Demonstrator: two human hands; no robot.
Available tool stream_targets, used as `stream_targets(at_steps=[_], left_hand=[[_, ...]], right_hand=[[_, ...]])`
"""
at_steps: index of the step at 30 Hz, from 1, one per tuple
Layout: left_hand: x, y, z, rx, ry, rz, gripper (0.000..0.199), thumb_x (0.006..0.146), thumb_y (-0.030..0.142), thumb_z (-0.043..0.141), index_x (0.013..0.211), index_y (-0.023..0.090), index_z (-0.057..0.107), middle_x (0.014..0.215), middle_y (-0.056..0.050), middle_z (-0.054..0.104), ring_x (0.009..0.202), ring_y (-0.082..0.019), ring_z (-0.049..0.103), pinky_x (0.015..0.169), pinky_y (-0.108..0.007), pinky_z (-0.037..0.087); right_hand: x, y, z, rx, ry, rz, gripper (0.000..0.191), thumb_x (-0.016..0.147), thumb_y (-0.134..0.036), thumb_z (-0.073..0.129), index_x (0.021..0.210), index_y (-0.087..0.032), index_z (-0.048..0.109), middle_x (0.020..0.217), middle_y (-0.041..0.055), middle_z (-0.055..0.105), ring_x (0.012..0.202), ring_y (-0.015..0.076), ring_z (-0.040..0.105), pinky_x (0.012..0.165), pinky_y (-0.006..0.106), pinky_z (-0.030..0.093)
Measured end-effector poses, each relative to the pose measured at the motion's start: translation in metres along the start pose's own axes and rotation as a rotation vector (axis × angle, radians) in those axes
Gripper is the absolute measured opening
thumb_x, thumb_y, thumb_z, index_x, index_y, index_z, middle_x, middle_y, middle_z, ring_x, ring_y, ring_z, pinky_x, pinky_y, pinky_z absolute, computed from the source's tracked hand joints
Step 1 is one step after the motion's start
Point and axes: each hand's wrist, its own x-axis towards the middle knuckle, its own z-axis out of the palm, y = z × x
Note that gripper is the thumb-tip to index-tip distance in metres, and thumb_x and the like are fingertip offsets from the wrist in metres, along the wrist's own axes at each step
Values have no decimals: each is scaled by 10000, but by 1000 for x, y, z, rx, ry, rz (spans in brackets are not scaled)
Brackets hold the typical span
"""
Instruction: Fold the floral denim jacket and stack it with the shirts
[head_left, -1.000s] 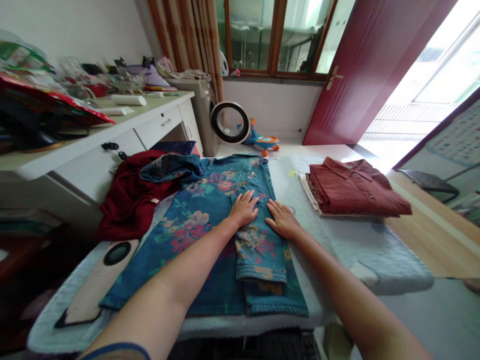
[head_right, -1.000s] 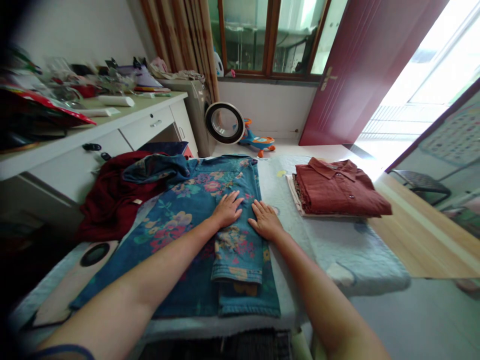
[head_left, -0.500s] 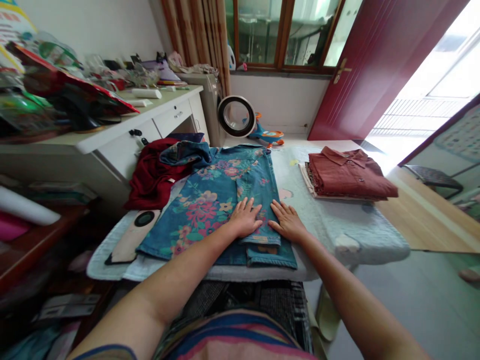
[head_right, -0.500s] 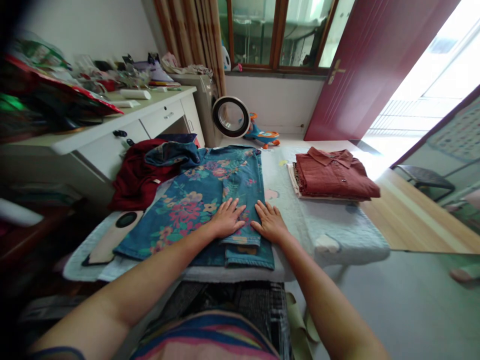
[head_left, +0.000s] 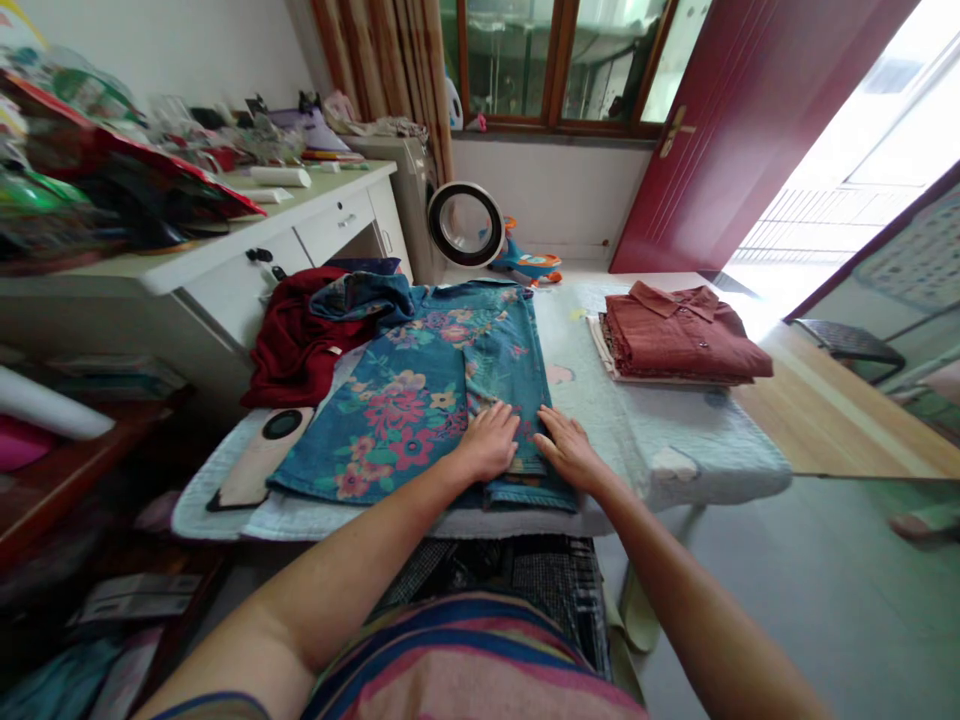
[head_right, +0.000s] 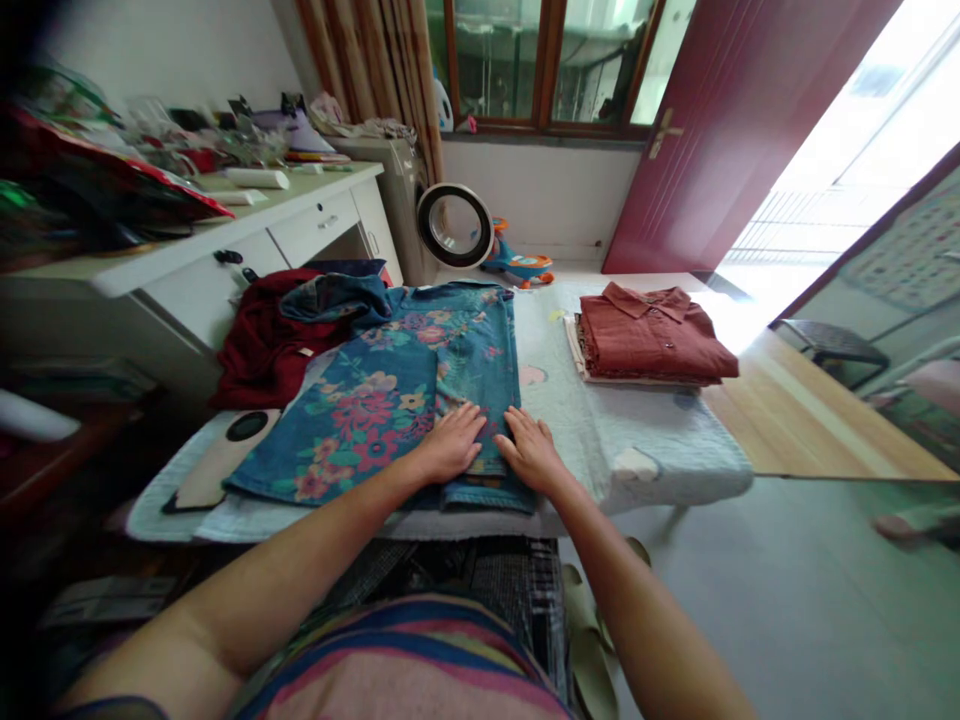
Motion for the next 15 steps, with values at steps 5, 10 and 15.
stream_targets(at_steps=[5, 10, 15], left_hand=[[-8, 4, 15, -6, 111, -39, 547, 927, 344, 426, 1439, 149, 426, 1557, -126, 337, 1457, -292, 234, 1170, -479, 237], [-9, 5, 16, -29, 118, -109, 575, 912, 407, 458, 1457, 227, 414, 1572, -83, 317, 1452, -381, 192, 1154, -552, 219], [-8, 5, 16, -70, 105, -114, 656, 903, 568, 436, 1465, 234, 402, 1583, -99, 286, 1454, -408, 161, 1155, -566, 186]], right_hand=[[-12, -20, 13, -71, 50, -41, 603, 960, -448, 377, 1492, -165, 358, 1589, 86, 259, 1471, 240, 207, 1181, 468, 178], [-26, -18, 15, -128, 42, -42, 633, 954, -455, 401, 1496, -133, 349, 1590, 99, 241, 1471, 243, 209, 1186, 459, 192], [-43, -11, 17, -126, 68, -77, 647, 943, -461, 439, 1498, -141, 347, 1591, 100, 239, 1472, 238, 206, 1185, 444, 221]])
